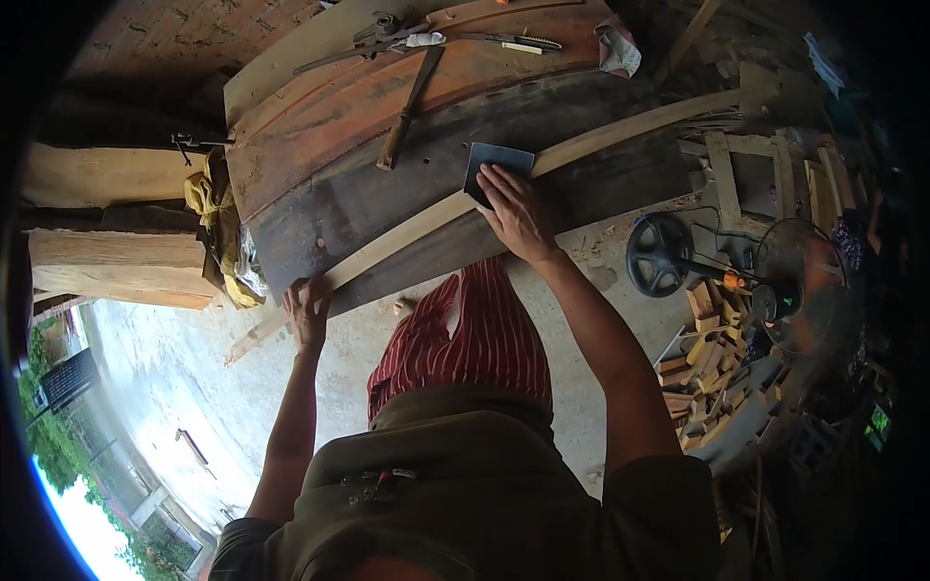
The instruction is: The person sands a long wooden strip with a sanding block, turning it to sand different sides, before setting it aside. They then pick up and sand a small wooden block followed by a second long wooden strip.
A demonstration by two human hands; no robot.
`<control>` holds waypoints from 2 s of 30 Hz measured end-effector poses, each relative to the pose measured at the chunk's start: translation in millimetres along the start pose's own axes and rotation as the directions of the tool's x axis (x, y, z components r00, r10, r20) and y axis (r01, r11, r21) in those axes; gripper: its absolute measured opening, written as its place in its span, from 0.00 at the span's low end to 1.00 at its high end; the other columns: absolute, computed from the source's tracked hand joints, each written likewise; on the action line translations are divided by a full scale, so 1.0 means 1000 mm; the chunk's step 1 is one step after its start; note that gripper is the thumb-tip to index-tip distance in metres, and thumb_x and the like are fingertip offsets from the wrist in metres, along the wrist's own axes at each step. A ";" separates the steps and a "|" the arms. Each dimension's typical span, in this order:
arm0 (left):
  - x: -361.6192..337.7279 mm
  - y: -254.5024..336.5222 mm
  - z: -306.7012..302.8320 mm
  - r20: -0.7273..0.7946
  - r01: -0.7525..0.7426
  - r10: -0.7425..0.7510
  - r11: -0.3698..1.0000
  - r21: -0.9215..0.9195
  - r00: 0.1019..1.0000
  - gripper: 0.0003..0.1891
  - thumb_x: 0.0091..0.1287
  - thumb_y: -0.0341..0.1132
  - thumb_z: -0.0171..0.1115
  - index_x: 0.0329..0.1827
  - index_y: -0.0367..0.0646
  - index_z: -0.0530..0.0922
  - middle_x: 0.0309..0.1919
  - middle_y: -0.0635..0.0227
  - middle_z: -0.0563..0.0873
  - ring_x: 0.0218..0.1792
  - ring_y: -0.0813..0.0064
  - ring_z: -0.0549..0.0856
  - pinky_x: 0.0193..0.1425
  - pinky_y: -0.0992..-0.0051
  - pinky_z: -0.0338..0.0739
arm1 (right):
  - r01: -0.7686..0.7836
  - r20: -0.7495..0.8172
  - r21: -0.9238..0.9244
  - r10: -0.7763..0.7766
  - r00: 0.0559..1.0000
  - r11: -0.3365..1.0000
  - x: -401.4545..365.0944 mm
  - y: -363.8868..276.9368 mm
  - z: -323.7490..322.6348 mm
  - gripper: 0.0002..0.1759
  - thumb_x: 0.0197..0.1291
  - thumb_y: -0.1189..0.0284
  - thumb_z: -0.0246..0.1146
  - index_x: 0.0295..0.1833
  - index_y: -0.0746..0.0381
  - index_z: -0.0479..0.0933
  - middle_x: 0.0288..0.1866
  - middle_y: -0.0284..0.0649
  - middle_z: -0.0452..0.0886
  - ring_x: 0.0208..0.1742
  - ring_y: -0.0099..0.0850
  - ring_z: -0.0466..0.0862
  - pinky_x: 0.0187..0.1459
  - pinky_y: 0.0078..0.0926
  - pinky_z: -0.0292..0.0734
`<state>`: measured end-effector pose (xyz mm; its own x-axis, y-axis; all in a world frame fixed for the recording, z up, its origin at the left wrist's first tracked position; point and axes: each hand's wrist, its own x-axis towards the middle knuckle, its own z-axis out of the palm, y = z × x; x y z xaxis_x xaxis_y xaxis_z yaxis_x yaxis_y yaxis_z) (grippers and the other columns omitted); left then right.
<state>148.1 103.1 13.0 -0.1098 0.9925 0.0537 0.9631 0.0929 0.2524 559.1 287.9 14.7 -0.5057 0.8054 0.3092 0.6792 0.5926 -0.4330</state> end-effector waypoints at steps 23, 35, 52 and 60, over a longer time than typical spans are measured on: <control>0.048 0.003 -0.027 0.050 -0.251 0.254 0.966 -0.053 0.966 0.24 0.52 0.43 0.76 0.47 0.45 0.75 0.36 0.64 0.78 0.41 0.60 0.79 0.46 0.62 0.71 | -0.294 -0.213 -0.110 0.266 0.940 0.949 -0.020 0.017 -0.026 0.23 0.74 0.67 0.52 0.68 0.68 0.72 0.73 0.48 0.70 0.75 0.44 0.67 0.74 0.41 0.61; 0.038 -0.004 -0.010 -0.026 -0.131 0.129 0.966 -0.223 0.991 0.13 0.55 0.38 0.75 0.44 0.48 0.86 0.33 0.65 0.77 0.38 0.60 0.77 0.44 0.61 0.74 | 0.133 0.015 0.100 -0.135 0.991 0.986 -0.005 -0.106 0.059 0.28 0.61 0.77 0.66 0.68 0.62 0.72 0.74 0.40 0.70 0.75 0.37 0.68 0.76 0.38 0.62; 0.051 0.145 -0.214 -0.238 0.077 0.781 -0.343 -0.936 0.577 0.10 0.61 0.37 0.75 0.38 0.43 0.85 0.30 0.71 0.76 0.32 0.72 0.76 0.37 0.71 0.71 | -0.445 -0.190 -0.266 0.406 0.894 0.855 0.000 0.031 -0.013 0.27 0.77 0.62 0.46 0.68 0.73 0.70 0.70 0.54 0.72 0.73 0.50 0.68 0.73 0.41 0.62; 0.035 0.137 -0.253 -0.620 0.005 0.725 -0.651 -0.759 0.301 0.07 0.73 0.37 0.59 0.45 0.48 0.84 0.32 0.69 0.74 0.27 0.69 0.73 0.28 0.70 0.70 | -0.468 -0.202 -0.240 0.428 0.881 0.850 0.004 0.035 -0.011 0.27 0.76 0.62 0.47 0.67 0.74 0.70 0.69 0.57 0.72 0.72 0.53 0.69 0.72 0.42 0.63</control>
<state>213.9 130.2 293.6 0.5133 0.3165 0.7977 -0.8137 -0.1159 0.5696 586.6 311.4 10.2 -0.0472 0.9651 0.2575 0.9420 0.1288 -0.3098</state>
